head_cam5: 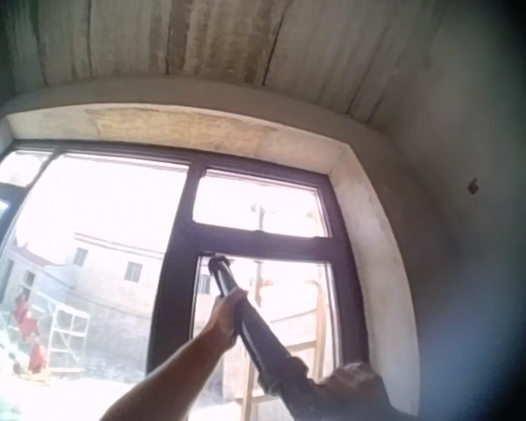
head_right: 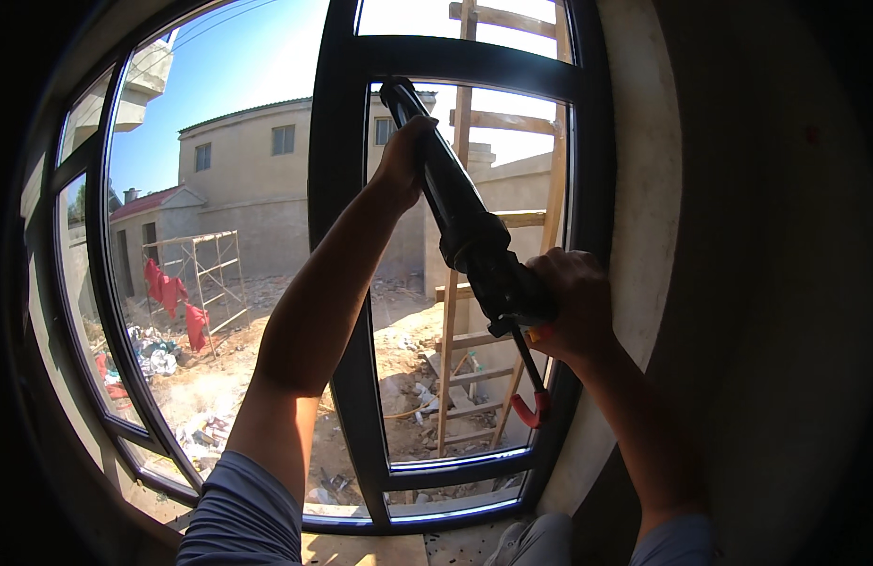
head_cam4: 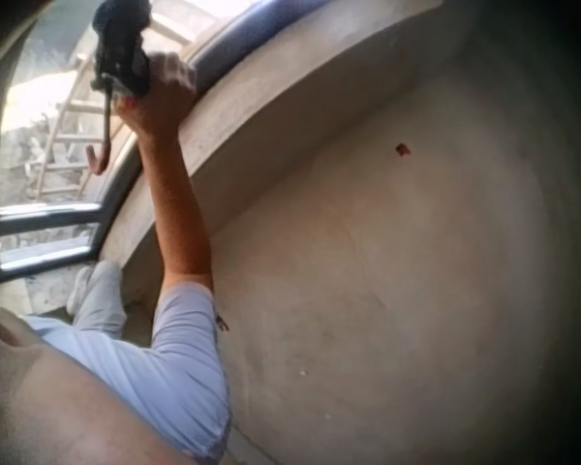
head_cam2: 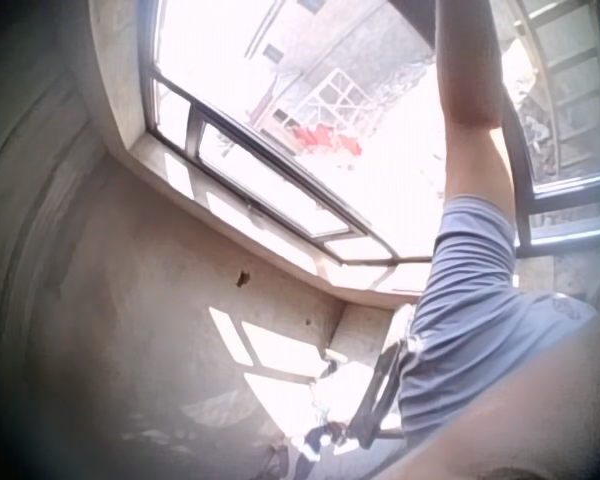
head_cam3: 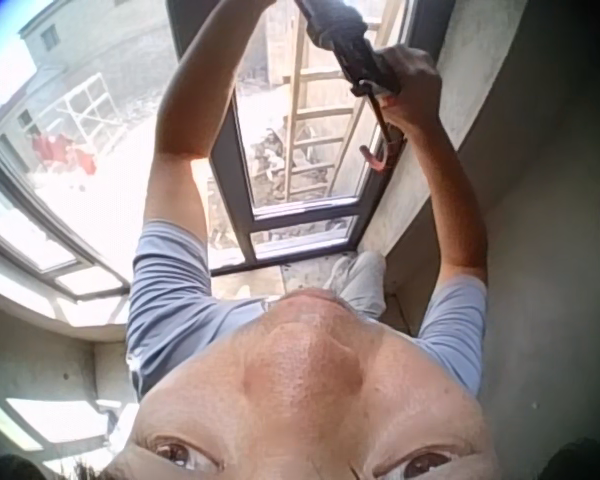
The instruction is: The person walks through a construction site, retrieves a caulking gun, and applies sealant along the edges of a window frame. They then retrieve a new sealant cartridge from a box and return to the window to continue the task.
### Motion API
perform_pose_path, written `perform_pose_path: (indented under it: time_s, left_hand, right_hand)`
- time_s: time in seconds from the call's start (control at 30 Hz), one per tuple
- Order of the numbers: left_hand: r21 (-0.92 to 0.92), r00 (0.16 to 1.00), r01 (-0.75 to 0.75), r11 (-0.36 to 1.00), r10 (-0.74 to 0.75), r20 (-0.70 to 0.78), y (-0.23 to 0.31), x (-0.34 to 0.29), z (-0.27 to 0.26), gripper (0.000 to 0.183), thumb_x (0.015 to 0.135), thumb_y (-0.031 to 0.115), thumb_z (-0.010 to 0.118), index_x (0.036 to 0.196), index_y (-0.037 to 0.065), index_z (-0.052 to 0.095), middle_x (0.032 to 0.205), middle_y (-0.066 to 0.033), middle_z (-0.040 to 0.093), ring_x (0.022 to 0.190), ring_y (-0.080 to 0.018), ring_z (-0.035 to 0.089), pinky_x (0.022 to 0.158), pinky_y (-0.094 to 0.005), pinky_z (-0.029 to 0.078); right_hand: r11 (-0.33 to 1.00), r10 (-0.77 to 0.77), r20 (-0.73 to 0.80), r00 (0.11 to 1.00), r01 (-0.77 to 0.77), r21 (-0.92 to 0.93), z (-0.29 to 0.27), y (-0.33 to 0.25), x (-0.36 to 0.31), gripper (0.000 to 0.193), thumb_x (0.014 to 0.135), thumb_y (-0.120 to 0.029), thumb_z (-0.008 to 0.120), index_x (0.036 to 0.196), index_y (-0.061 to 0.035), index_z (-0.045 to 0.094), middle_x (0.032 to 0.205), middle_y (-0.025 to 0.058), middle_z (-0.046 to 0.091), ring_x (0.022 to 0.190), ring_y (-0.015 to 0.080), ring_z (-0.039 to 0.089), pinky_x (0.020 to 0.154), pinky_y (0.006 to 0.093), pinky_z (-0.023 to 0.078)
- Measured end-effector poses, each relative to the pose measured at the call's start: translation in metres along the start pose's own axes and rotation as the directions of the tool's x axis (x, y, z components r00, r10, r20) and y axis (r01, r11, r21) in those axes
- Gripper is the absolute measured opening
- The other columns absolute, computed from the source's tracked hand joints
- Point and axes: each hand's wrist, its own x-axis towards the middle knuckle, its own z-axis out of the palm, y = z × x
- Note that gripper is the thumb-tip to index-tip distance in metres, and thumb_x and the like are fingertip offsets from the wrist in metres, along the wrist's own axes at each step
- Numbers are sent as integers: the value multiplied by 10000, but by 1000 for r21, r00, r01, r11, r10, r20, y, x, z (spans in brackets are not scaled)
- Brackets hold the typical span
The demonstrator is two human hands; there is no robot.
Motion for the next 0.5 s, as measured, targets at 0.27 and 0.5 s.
perform_pose_path:
  time_s: [0.27,0.5]
  left_hand:
    - [-60,999,31,998,-31,8,-18,8,25,407,893,334,655,1071,-19,558,807,-122,580,686,-185,639,599,-304,575]
    - [-103,992,-4,995,17,123,-41,22,58,338,881,315,673,1003,12,587,770,-87,575,679,-182,624,612,-312,551]
  right_hand:
    - [995,63,-2,998,-63,-83,-4,5,-21,384,754,-420,866,803,-125,626,685,25,569,629,209,594,667,396,460]
    - [983,77,-9,997,-78,-169,-17,28,-37,422,790,-472,830,789,-112,608,666,39,553,555,201,563,612,383,453]
